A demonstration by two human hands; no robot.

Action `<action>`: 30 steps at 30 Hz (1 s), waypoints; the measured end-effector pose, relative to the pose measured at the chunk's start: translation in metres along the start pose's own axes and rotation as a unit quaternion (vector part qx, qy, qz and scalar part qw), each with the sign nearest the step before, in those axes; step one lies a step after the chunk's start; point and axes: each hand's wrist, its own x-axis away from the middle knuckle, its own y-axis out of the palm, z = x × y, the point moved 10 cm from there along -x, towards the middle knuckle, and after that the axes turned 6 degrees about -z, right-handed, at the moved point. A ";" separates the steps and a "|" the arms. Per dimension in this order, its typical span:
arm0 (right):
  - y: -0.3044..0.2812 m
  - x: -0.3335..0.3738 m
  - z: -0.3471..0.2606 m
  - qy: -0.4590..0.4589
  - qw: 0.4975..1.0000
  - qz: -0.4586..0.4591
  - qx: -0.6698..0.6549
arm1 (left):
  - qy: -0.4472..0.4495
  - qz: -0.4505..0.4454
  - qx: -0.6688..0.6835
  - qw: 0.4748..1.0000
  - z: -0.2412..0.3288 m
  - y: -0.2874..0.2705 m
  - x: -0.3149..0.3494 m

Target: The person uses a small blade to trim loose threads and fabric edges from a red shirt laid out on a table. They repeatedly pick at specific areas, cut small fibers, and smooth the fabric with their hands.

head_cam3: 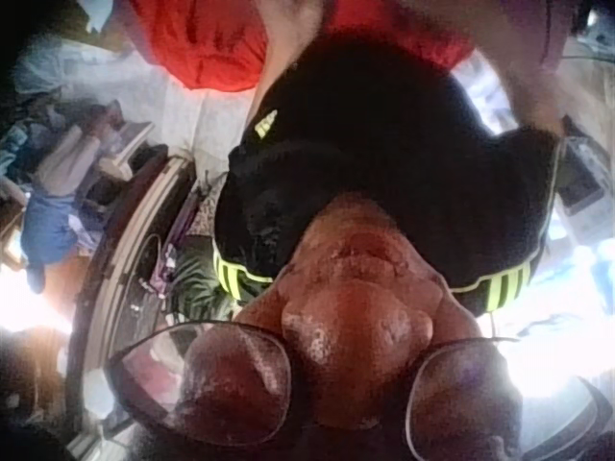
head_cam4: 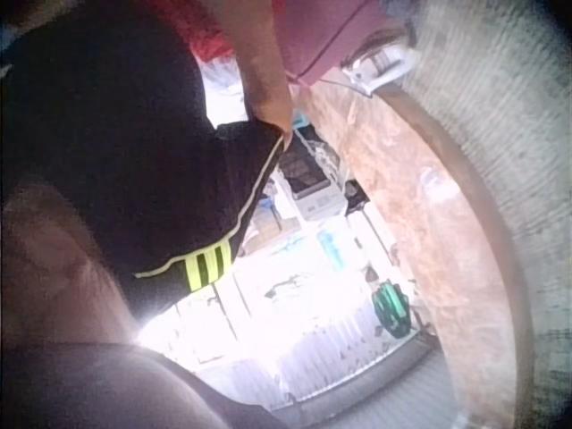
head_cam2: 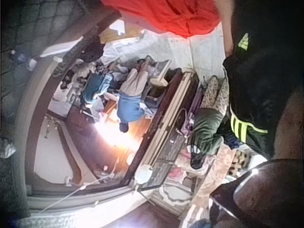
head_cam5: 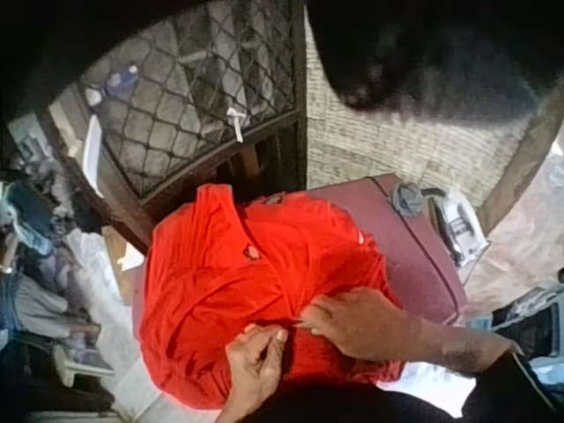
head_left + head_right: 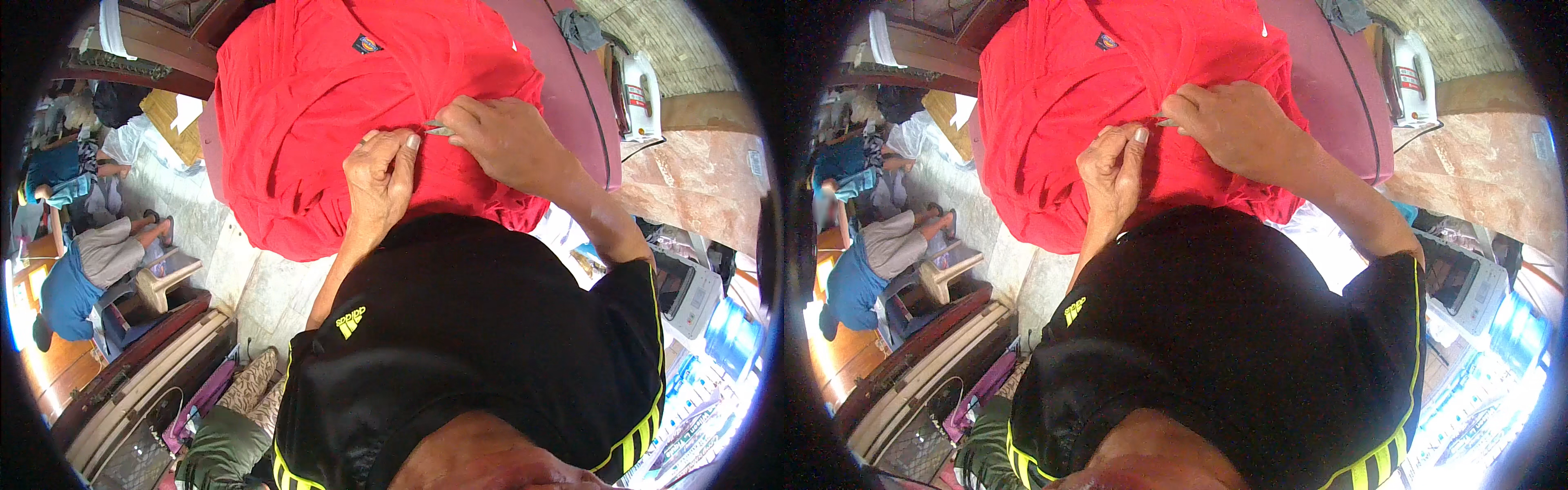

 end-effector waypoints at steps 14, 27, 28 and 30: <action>-0.002 0.001 0.009 0.000 0.998 0.002 -0.067 | -0.122 -0.250 0.054 0.959 -0.024 -0.014 0.046; -0.028 0.002 0.062 0.111 0.919 0.094 -0.367 | 0.065 -0.124 -0.011 0.990 0.021 0.020 -0.046; -0.027 0.007 0.063 0.115 0.918 0.109 -0.365 | 0.038 -0.124 -0.009 0.991 0.008 0.027 -0.044; -0.025 0.017 0.065 0.120 0.915 0.139 -0.359 | 0.048 -0.104 -0.012 0.993 -0.002 0.032 -0.042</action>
